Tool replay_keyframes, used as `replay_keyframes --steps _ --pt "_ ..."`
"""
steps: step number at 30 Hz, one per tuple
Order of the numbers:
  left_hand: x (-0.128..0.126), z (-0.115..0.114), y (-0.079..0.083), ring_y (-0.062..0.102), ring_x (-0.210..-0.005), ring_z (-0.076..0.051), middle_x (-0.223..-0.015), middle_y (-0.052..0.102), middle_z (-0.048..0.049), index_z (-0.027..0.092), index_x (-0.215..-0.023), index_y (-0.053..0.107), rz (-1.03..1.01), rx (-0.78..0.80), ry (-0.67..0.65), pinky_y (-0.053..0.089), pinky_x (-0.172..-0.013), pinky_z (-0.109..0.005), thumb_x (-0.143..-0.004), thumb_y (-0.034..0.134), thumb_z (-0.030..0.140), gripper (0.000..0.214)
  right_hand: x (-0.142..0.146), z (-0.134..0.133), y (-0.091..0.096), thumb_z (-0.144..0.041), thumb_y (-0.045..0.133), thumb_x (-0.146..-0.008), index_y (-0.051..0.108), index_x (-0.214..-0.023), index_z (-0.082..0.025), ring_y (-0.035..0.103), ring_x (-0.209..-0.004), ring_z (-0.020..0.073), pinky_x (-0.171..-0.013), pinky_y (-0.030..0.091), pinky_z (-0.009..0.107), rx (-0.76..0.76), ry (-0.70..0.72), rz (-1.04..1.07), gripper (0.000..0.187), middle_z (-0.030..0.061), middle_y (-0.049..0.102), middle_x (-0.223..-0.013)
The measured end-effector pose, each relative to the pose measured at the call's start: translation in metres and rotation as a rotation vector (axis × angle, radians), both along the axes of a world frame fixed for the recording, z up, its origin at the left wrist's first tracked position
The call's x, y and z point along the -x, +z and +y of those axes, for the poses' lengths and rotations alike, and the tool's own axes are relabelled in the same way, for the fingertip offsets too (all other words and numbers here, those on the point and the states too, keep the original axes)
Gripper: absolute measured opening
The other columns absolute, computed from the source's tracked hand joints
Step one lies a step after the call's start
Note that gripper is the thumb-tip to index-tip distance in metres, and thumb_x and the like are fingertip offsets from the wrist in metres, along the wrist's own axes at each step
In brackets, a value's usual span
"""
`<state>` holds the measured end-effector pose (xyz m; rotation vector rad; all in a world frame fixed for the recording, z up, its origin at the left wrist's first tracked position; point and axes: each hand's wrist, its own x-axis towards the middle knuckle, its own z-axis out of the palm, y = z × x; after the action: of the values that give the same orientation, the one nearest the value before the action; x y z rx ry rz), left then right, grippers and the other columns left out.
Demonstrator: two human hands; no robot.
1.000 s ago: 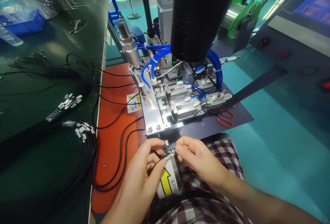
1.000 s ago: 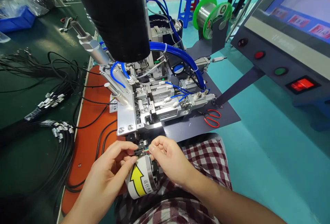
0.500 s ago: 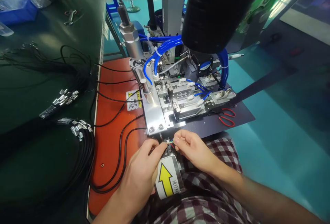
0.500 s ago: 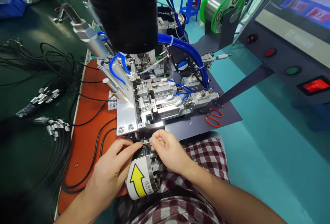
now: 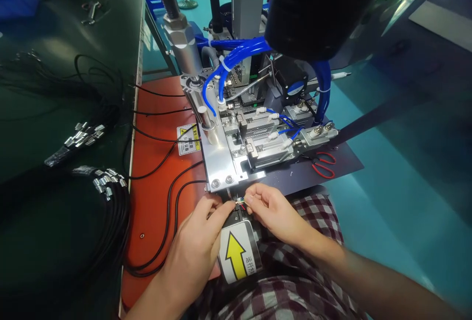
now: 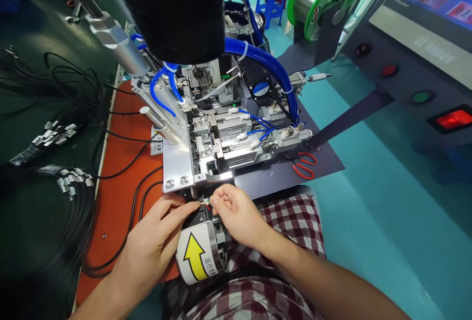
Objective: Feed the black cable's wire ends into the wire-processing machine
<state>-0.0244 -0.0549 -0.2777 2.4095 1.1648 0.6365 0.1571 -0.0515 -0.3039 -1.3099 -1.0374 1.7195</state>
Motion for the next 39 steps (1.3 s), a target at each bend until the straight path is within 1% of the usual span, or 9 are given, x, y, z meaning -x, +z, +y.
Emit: replay_keyframes --steps 5,10,14,19,22,26,30,35,39 --pt "0.002 -0.001 -0.003 0.061 -0.083 -0.013 -0.096 0.051 -0.006 0.014 -0.115 0.058 0.007 0.022 -0.003 0.049 -0.071 -0.019 -0.088 0.04 0.0 0.035 -0.001 -0.001 0.002 -0.04 0.054 -0.084 0.047 -0.073 -0.019 0.031 -0.048 0.0091 -0.047 0.022 0.026 -0.019 0.0 -0.027 0.025 -0.0074 0.042 -0.058" --pt "0.0 0.0 -0.001 0.061 -0.079 -0.012 -0.094 0.052 -0.0057 0.013 -0.114 0.059 0.011 0.014 0.01 0.049 -0.068 -0.019 -0.088 0.04 0.001 0.034 0.0 -0.001 0.003 -0.038 0.053 -0.086 0.048 -0.074 -0.018 0.032 -0.05 0.009 -0.048 0.024 0.025 -0.052 -0.003 -0.035 0.023 -0.0065 0.044 -0.06" --pt "-0.001 -0.001 -0.002 0.061 -0.078 -0.013 -0.093 0.052 -0.0062 0.012 -0.111 0.06 0.006 -0.02 0.012 0.049 -0.067 -0.02 -0.088 0.039 0.002 0.033 0.0 0.0 0.0 -0.038 0.052 -0.086 0.048 -0.074 -0.018 0.036 -0.052 0.0094 -0.049 0.027 0.025 -0.071 -0.003 -0.042 0.023 -0.0055 0.045 -0.061" --pt "0.0 -0.005 -0.007 0.06 -0.081 -0.014 -0.095 0.052 -0.0053 0.018 -0.116 0.057 0.019 0.009 0.052 0.048 -0.068 -0.022 -0.09 0.037 0.004 0.036 0.001 -0.002 -0.003 -0.037 0.051 -0.088 0.048 -0.076 -0.018 0.043 -0.057 0.0111 -0.054 0.034 0.025 -0.113 -0.009 -0.073 0.023 -0.0041 0.048 -0.065" --pt "0.002 -0.006 -0.01 0.06 -0.081 -0.015 -0.096 0.052 -0.0049 0.02 -0.118 0.055 0.03 0.033 0.058 0.049 -0.068 -0.023 -0.09 0.036 0.005 0.037 0.001 -0.005 -0.004 -0.035 0.049 -0.091 0.048 -0.076 -0.019 0.045 -0.059 0.0121 -0.057 0.036 0.026 -0.173 -0.009 -0.129 0.022 -0.0035 0.049 -0.067" --pt "0.003 -0.007 -0.011 0.059 -0.08 -0.015 -0.095 0.052 -0.005 0.021 -0.119 0.054 0.029 0.039 0.053 0.049 -0.068 -0.024 -0.089 0.037 0.005 0.038 0.0 -0.008 -0.004 -0.03 0.045 -0.093 0.047 -0.077 -0.021 0.046 -0.061 0.0131 -0.058 0.037 0.027 -0.252 -0.008 -0.247 0.019 -0.0029 0.05 -0.069" --pt "0.002 -0.007 -0.012 0.059 -0.08 -0.015 -0.095 0.052 -0.0049 0.021 -0.119 0.054 0.024 0.044 0.062 0.049 -0.069 -0.025 -0.09 0.037 0.005 0.038 0.0 -0.009 -0.004 -0.029 0.044 -0.094 0.047 -0.078 -0.021 0.047 -0.062 0.0135 -0.059 0.037 0.027 -0.291 -0.002 -0.303 0.018 -0.0028 0.05 -0.07" --pt "0.002 -0.008 -0.01 0.059 -0.082 -0.015 -0.097 0.052 -0.0048 0.021 -0.121 0.053 0.044 0.093 0.057 0.049 -0.07 -0.024 -0.089 0.037 0.005 0.039 0.0 -0.009 -0.004 -0.028 0.043 -0.095 0.046 -0.078 -0.022 0.047 -0.062 0.0137 -0.059 0.037 0.027 -0.282 0.012 -0.295 0.018 -0.0029 0.05 -0.07" --pt "0.003 -0.007 -0.009 0.059 -0.086 -0.017 -0.098 0.052 -0.0051 0.021 -0.122 0.052 0.047 0.08 0.05 0.049 -0.071 -0.025 -0.089 0.038 0.005 0.039 -0.002 -0.009 -0.003 -0.023 0.041 -0.094 0.045 -0.08 -0.022 0.047 -0.065 0.015 -0.061 0.036 0.028 -0.376 0.045 -0.42 0.015 -0.002 0.05 -0.071"
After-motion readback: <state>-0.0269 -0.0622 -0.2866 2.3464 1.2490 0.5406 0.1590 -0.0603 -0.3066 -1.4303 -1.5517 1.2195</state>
